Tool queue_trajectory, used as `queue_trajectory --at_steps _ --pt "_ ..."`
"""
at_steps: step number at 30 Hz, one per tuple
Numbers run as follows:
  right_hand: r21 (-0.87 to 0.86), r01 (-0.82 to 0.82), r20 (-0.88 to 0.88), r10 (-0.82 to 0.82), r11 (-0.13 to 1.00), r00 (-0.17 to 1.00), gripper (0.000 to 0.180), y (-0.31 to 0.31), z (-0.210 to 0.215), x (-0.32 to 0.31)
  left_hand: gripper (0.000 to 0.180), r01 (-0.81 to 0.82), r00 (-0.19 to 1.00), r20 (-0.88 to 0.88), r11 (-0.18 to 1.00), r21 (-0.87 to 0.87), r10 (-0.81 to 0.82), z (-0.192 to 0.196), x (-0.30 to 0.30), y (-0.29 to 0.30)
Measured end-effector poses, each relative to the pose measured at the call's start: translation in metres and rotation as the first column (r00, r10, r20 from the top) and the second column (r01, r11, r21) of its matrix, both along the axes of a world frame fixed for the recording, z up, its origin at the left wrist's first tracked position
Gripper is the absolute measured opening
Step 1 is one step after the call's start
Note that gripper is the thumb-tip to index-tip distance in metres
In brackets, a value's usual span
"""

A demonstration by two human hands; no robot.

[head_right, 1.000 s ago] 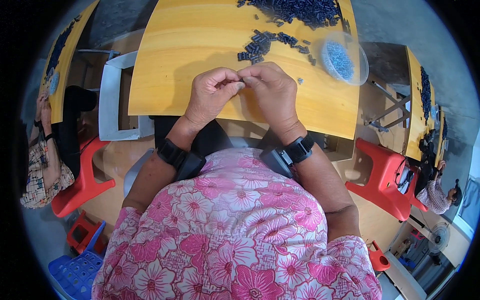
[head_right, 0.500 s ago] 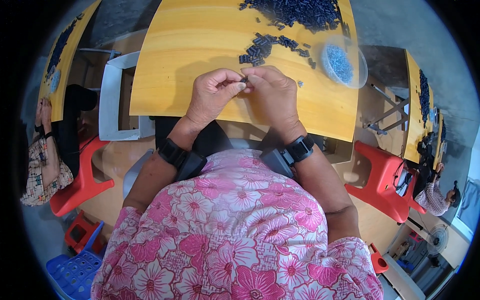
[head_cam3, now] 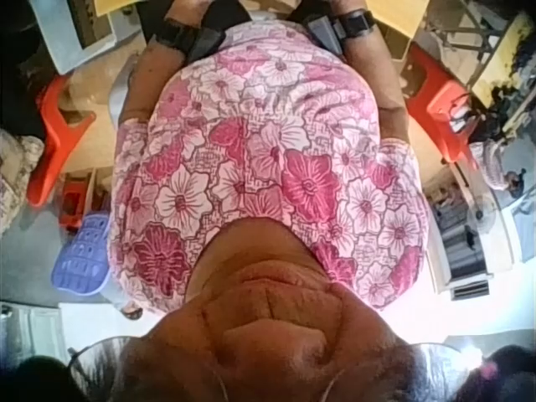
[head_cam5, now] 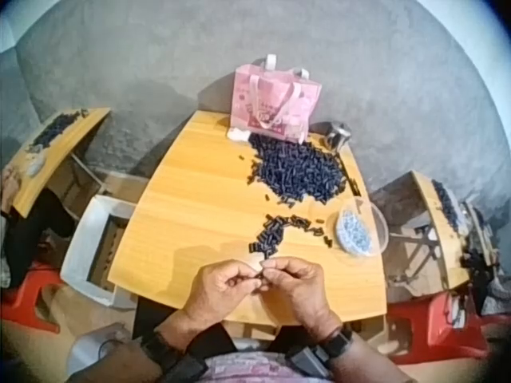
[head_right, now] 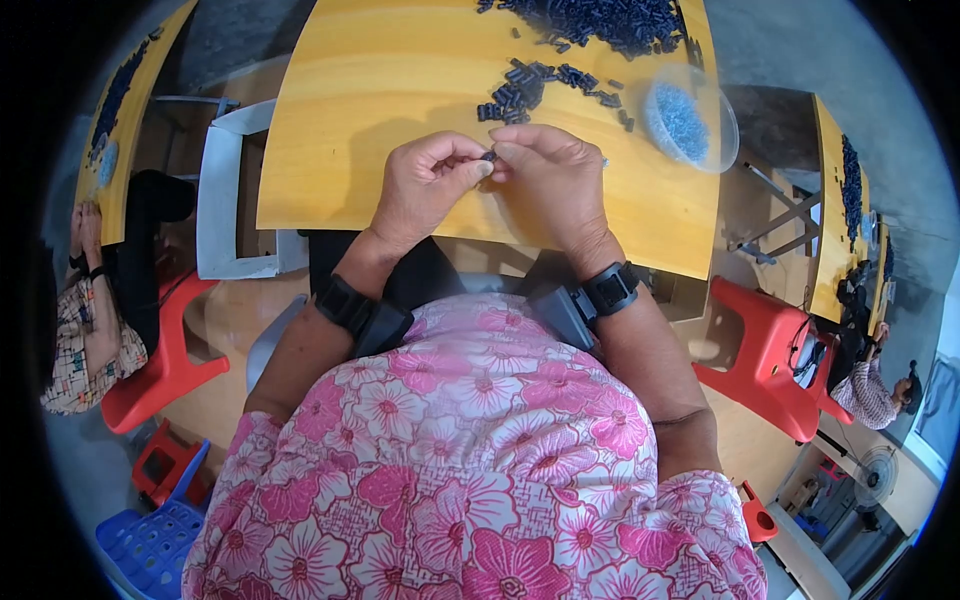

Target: Manually assembling small black and blue plastic components into finished units at a workbench.

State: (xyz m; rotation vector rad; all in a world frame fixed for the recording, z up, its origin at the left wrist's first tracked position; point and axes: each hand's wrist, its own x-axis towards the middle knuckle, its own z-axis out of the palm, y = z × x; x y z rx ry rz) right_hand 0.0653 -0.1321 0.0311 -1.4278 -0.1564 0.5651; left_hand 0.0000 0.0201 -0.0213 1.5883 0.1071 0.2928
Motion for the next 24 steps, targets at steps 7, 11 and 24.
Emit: queue_trajectory --at_steps 7,11,24 --pt "0.066 0.007 -0.021 -0.005 0.998 1.0 0.012 -0.003 -0.007 0.002 0.007 0.092 0.994 -0.058 0.996 0.02 -0.09 0.007 -0.001 0.002" --pt "0.048 -0.008 -0.021 0.009 0.999 1.0 0.012 -0.003 -0.008 0.002 0.007 0.101 0.993 -0.058 0.995 0.007 -0.1 0.005 -0.001 0.003" --pt "0.004 0.088 0.175 -0.088 0.996 0.981 0.009 0.007 -0.018 -0.01 0.007 0.072 0.996 -0.051 0.994 -0.077 -0.076 0.011 -0.002 0.003"
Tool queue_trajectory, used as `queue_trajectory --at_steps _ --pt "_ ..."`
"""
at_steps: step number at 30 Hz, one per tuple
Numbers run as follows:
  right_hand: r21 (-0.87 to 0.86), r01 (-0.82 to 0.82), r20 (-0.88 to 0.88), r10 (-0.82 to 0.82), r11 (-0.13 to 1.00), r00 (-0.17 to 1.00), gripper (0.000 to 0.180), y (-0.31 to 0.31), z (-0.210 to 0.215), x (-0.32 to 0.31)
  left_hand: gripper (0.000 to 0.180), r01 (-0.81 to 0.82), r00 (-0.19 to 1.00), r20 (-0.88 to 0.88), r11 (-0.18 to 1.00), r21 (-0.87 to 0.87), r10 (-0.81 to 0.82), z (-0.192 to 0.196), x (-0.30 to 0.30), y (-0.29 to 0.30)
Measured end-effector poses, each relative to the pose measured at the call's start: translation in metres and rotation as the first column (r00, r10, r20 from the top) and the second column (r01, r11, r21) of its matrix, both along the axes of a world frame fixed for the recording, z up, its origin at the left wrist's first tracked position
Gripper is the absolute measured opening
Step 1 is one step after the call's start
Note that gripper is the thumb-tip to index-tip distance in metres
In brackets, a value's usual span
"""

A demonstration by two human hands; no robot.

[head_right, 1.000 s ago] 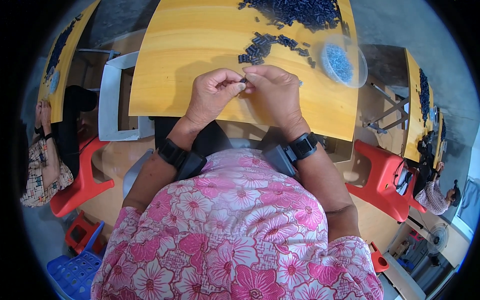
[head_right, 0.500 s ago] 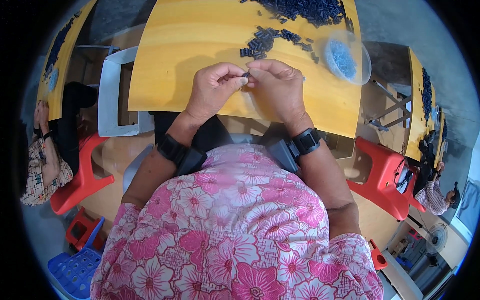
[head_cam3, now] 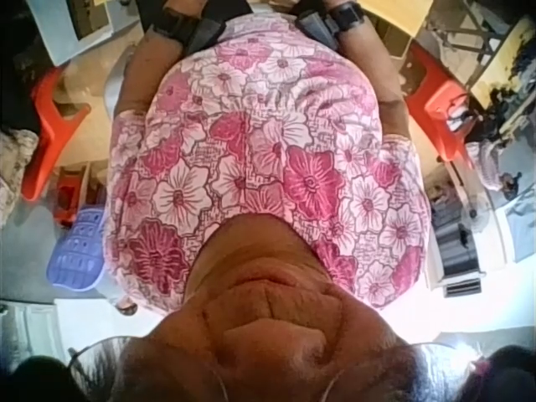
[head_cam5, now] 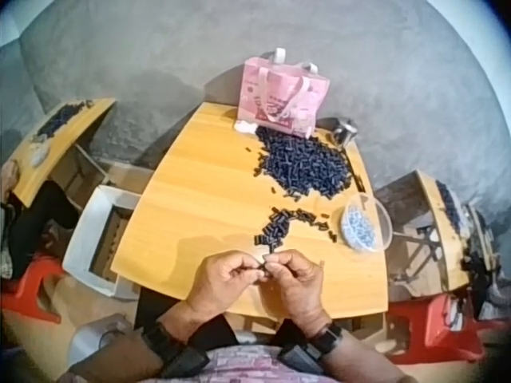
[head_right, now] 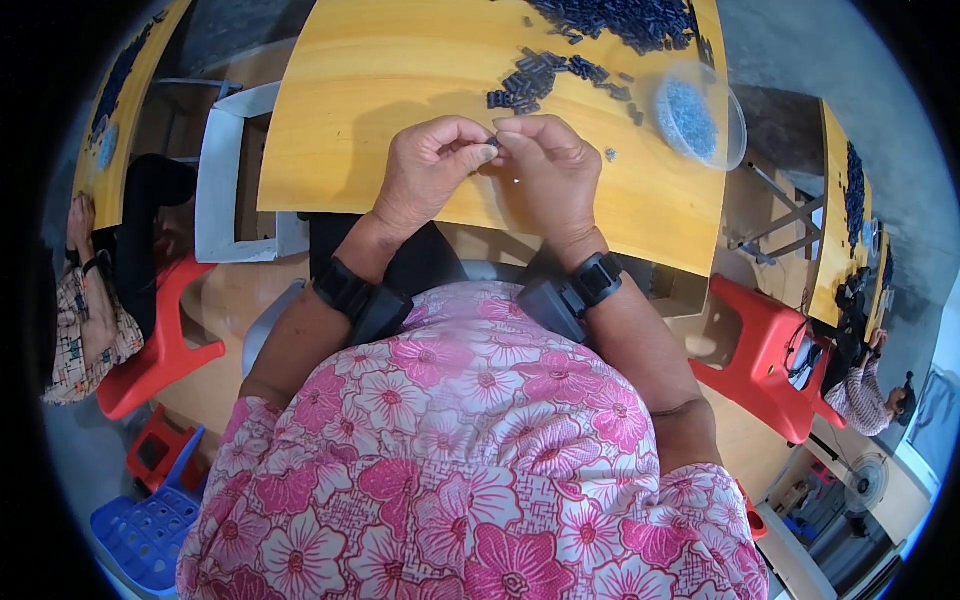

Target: Manually assembling small black and blue plastic components into finished units at a workbench.

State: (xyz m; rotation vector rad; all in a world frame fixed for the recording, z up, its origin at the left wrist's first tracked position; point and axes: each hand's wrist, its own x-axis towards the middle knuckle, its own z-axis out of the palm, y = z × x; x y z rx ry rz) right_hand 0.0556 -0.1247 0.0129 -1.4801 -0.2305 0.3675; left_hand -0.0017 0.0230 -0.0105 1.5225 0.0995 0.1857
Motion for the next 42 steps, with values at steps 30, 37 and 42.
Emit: queue_trajectory --at_steps 30,37,42 --pt "0.074 -0.082 -0.248 0.098 0.994 0.964 0.012 -0.008 0.013 0.016 0.007 0.034 0.999 -0.032 0.998 0.056 -0.032 0.001 0.0 0.003" --pt "0.063 -0.096 -0.242 0.108 0.993 0.964 0.012 -0.008 0.013 0.016 0.007 0.043 0.999 -0.032 0.997 0.067 -0.041 0.0 0.0 0.004" --pt "0.044 -0.075 -0.181 0.082 0.996 0.98 0.011 -0.006 0.01 0.011 0.007 0.032 0.999 -0.02 0.997 0.067 -0.031 -0.003 0.0 0.004"
